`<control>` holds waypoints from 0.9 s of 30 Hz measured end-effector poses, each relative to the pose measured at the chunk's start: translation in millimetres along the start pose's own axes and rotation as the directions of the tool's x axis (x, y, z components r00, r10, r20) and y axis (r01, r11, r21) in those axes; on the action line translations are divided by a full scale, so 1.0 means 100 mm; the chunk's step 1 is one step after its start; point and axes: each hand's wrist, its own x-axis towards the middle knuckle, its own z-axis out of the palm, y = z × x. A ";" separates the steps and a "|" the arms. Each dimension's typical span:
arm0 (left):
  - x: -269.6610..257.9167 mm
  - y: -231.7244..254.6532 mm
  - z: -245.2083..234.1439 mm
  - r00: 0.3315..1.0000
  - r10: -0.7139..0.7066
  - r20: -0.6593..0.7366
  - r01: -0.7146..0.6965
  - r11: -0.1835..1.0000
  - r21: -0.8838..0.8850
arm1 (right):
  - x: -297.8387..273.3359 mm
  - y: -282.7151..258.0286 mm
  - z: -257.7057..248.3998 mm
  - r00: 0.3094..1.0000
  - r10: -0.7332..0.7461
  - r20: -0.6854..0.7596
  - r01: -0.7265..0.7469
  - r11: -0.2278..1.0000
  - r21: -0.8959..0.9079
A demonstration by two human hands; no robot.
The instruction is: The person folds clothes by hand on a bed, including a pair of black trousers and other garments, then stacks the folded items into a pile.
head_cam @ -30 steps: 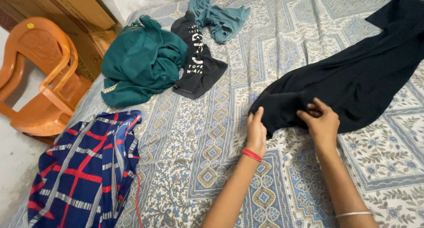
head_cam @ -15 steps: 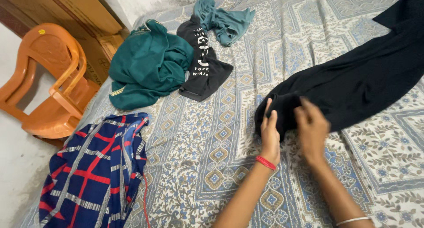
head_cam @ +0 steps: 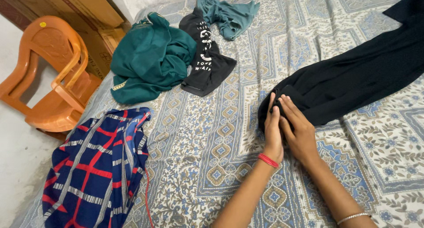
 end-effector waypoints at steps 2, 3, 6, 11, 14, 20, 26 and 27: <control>0.03 -0.03 -0.05 0.998 -0.054 -0.013 0.053 0.998 -0.030 | -0.01 0.03 0.00 0.998 -0.065 0.028 0.066 0.997 -0.046; 0.05 -0.04 -0.08 0.994 -0.107 -0.020 0.106 0.993 -0.059 | 0.00 0.06 -0.01 0.990 -0.129 0.054 0.133 0.987 -0.092; 0.07 -0.09 -0.20 0.996 -0.062 -0.065 0.057 0.996 -0.070 | -0.03 0.20 0.00 0.982 -0.145 0.121 0.148 0.989 -0.014; 0.06 -0.09 -0.29 0.983 -0.106 -0.148 0.103 0.994 -0.030 | -0.01 0.49 -0.27 0.964 0.253 -0.078 -0.189 0.863 0.468; 0.05 -0.04 -0.29 0.998 -0.038 0.040 0.036 0.998 0.046 | 0.13 0.52 -0.52 0.926 0.362 -0.106 -0.262 0.820 0.508; 0.09 -0.16 -0.34 0.961 0.020 0.276 -0.030 0.999 0.032 | 0.13 0.59 -0.75 0.864 0.302 0.402 -0.501 0.583 0.639; 0.03 0.02 -0.23 0.943 0.023 0.333 -0.057 0.994 0.094 | -0.01 1.02 -0.79 0.865 0.396 0.308 -0.494 0.567 0.659; 0.02 0.07 -0.18 0.944 0.023 0.329 -0.065 0.991 0.118 | -0.04 1.14 -0.75 0.880 0.432 0.199 -0.430 0.542 0.722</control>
